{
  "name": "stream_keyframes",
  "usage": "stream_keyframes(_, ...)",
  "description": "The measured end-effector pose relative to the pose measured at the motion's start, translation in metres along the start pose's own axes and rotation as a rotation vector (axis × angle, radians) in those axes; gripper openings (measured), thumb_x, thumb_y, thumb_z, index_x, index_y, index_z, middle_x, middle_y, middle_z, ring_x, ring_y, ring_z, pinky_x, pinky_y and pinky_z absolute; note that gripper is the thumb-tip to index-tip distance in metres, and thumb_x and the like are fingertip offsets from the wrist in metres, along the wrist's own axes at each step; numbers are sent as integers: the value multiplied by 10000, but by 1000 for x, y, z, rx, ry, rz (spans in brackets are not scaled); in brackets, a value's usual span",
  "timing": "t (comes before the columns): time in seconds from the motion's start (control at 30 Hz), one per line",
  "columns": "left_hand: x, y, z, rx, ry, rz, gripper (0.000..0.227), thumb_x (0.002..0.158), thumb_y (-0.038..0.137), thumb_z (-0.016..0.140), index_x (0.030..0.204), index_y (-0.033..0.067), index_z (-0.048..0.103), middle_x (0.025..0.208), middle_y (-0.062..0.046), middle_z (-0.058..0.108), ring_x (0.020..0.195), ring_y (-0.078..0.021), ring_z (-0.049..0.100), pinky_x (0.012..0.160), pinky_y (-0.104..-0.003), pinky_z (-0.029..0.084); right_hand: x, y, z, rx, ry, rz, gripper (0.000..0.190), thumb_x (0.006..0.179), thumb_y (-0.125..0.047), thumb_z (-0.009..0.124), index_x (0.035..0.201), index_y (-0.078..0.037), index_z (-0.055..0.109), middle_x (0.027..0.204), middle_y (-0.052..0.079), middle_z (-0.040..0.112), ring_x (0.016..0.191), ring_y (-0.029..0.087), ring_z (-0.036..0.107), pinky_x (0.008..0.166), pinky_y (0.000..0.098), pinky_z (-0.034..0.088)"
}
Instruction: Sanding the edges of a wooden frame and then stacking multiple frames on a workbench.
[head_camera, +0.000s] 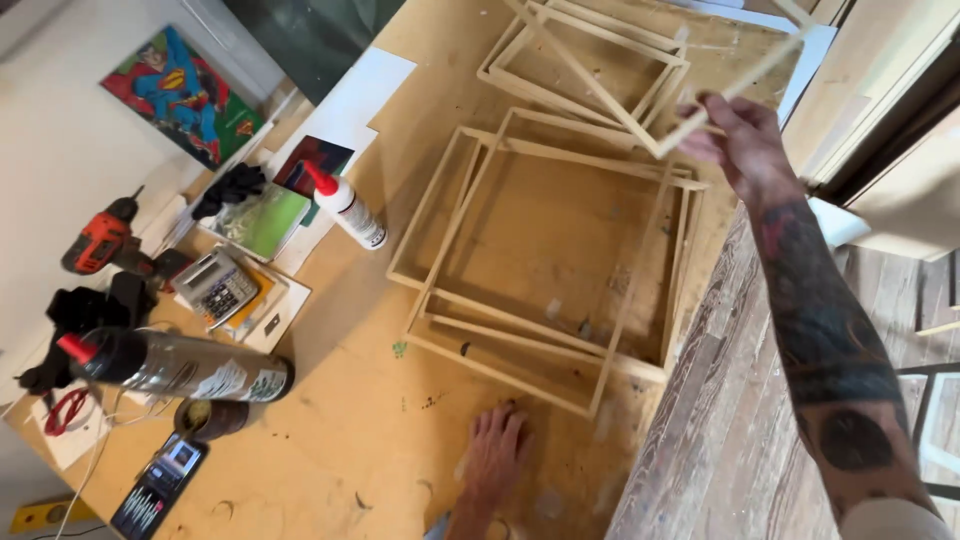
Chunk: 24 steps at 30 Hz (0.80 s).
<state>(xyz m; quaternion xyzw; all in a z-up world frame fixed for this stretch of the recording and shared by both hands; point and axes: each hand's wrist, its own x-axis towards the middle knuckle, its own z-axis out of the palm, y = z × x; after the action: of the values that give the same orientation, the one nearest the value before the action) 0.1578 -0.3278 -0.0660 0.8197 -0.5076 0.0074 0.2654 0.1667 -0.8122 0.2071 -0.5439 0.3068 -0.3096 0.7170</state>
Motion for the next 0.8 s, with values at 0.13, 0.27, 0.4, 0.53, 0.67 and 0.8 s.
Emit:
stream_keyframes(0.13,-13,-10,-2,-19,47,-24,242,973,308,639,1139,133,623,1065,-153,591,862,-361,541,802,-498,430,103,30,19,-113,-56,-42,240,1081,-244,604,1161,-24,655,1113,92,787,928,166,815,837,281,735)
stream_keyframes(0.27,-2,4,-16,-2,94,-35,227,935,288,713,1080,144,616,1045,-109,587,871,-313,549,775,-449,447,194,86,-11,-73,-37,5,241,1039,-293,710,1105,-113,563,1088,84,811,666,137,758,720,339,743)
stream_keyframes(0.4,-1,-6,2,87,229,-46,187,834,287,731,998,227,667,1002,-36,634,819,-259,613,700,-376,454,225,104,-34,-244,-115,1,260,1097,-341,639,1147,-86,620,1134,42,774,711,41,706,805,286,717)
stream_keyframes(0.53,-16,-6,18,109,267,-77,208,796,318,756,976,247,680,962,-17,638,799,-256,619,699,-366,491,229,123,-54,-275,-191,68,255,1133,-342,626,1019,-118,584,1209,124,749,725,54,663,855,316,694)
stream_keyframes(0.67,-19,-6,12,127,257,-84,185,806,334,728,972,256,700,968,-23,651,770,-264,607,704,-385,492,237,149,-56,-256,-177,139,223,1126,-299,596,1072,-84,613,1174,97,766,783,84,729,842,304,700)
stream_keyframes(0.8,0,1,-8,40,113,-50,239,913,355,723,1082,201,652,1062,-73,620,862,-299,596,748,-419,466,251,161,-71,-272,33,174,229,1000,-258,707,1103,-64,644,977,25,758,822,180,799,791,338,748)
